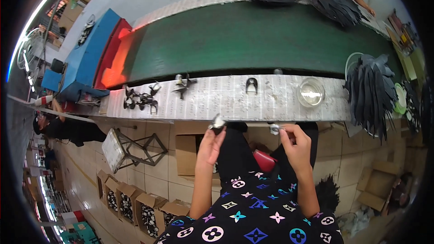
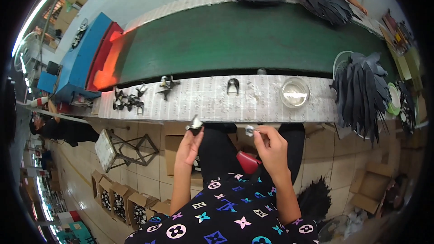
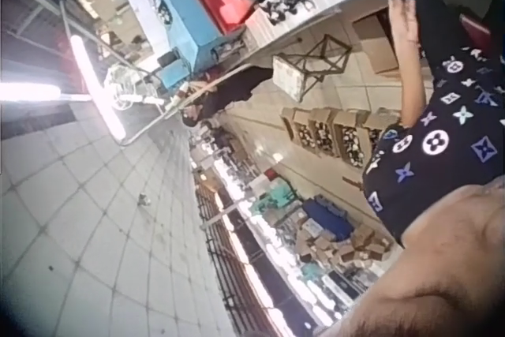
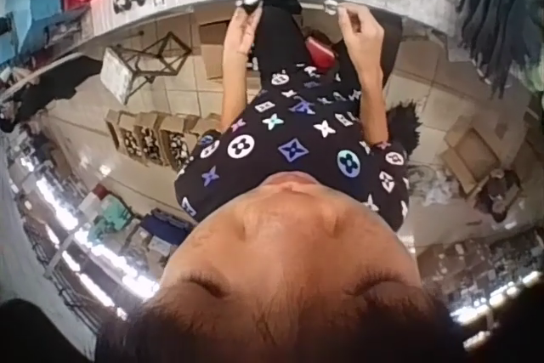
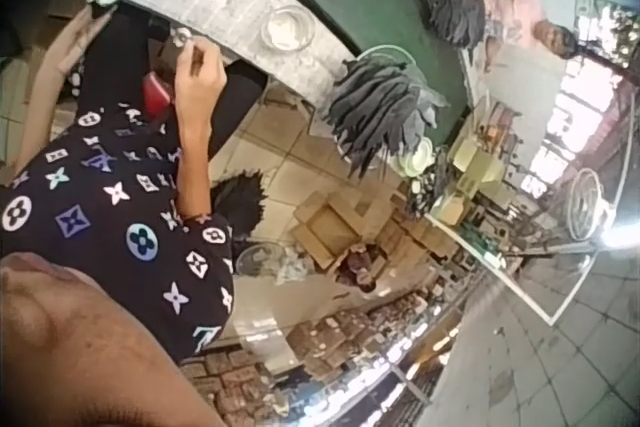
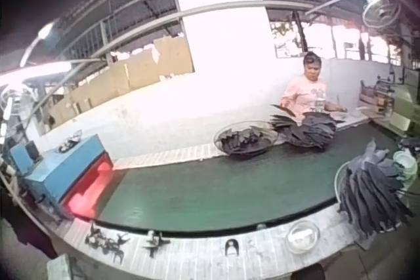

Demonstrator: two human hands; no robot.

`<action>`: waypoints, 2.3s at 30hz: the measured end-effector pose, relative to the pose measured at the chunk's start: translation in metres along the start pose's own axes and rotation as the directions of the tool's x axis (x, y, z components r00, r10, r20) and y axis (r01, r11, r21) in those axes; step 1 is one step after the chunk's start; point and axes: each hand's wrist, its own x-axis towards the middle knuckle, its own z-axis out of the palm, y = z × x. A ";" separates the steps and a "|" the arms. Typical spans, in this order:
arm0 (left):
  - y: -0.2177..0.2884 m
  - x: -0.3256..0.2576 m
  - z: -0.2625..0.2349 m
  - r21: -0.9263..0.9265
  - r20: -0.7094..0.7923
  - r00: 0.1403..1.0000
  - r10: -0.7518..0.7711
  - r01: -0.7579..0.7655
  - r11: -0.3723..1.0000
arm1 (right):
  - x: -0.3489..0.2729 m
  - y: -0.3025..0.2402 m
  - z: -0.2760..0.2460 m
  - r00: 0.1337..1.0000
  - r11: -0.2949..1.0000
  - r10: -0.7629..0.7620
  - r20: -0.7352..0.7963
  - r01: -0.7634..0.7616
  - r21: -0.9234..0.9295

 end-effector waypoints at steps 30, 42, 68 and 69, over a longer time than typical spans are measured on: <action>-0.074 -0.027 0.145 0.421 0.179 0.945 -0.273 0.177 0.890 | -0.018 -0.003 -0.026 0.996 0.989 -0.083 0.021 0.085 -0.122; -0.068 -0.028 0.145 0.447 0.189 0.933 -0.308 0.197 0.872 | -0.022 0.014 -0.034 0.982 0.924 0.153 0.106 -0.181 0.336; -0.068 -0.024 0.130 0.499 0.168 0.958 -0.234 0.122 0.858 | 0.000 -0.002 -0.026 0.963 0.954 -0.196 0.186 0.230 -0.190; -0.068 -0.024 0.131 0.497 0.173 0.957 -0.232 0.118 0.859 | 0.001 -0.002 -0.026 0.963 0.956 -0.185 0.195 0.223 -0.192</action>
